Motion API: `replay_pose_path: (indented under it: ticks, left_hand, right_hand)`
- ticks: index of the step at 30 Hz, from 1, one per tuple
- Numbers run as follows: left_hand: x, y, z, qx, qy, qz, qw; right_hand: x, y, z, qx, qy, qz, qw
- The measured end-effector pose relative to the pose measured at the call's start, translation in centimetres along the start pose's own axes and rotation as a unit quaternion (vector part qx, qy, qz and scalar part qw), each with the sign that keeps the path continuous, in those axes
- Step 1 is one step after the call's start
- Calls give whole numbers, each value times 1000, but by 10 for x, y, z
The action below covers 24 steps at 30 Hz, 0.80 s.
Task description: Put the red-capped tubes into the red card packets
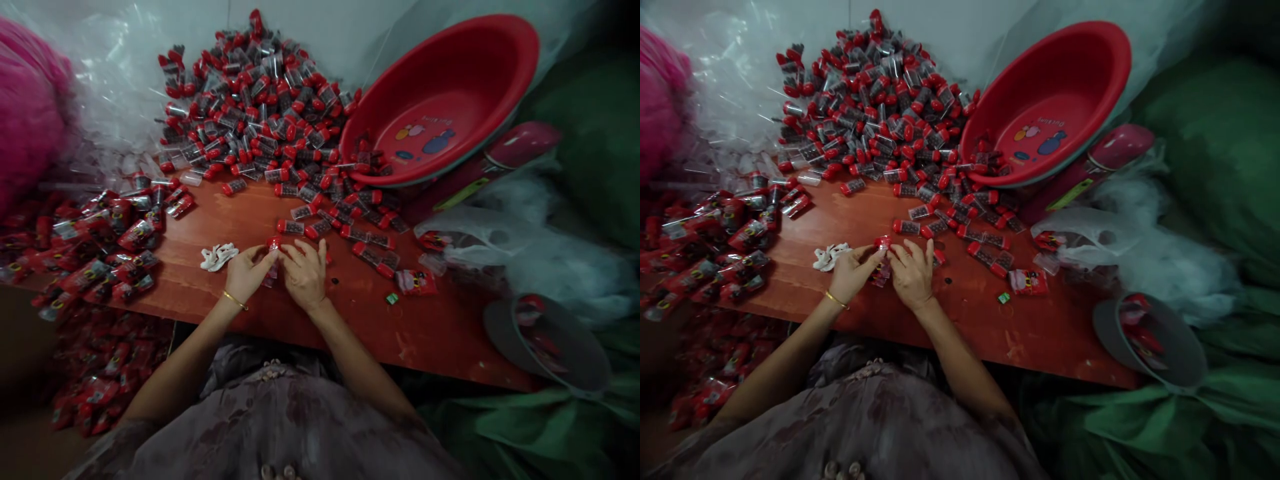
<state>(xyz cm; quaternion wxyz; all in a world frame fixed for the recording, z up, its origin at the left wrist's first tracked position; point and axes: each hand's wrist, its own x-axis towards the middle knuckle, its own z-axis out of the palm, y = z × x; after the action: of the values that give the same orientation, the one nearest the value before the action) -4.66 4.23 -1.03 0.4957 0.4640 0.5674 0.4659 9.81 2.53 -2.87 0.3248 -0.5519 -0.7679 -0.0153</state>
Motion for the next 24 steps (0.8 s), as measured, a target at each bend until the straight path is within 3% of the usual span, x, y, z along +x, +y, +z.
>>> replay_pose_path:
  ticks: [2, 5, 10, 14, 18, 21, 24]
  left_hand:
    - [5, -4, 6, 5, -15, 21, 1000]
    - [6, -7, 14, -41, -7, 38, 998]
    - [-4, -1, 22, -66, 5, 35, 997]
    - [-11, 6, 27, -82, 10, 13, 996]
    - [-12, 10, 28, -163, -12, -80, 983]
    - [-9, 12, 25, -218, -59, -138, 964]
    - [-7, 15, 24, -224, -36, -154, 962]
  right_hand:
    - [-1, -3, -2, 44, 30, 13, 998]
    - [-1, -6, -3, 153, 68, 112, 979]
    - [0, -13, -1, 305, 9, 218, 927]
    - [1, -18, 1, 290, 33, 225, 930]
    - [2, -15, -3, 278, 21, 193, 941]
    - [3, -6, -12, 267, -20, 171, 948]
    - [2, 5, -24, 147, -74, 219, 962]
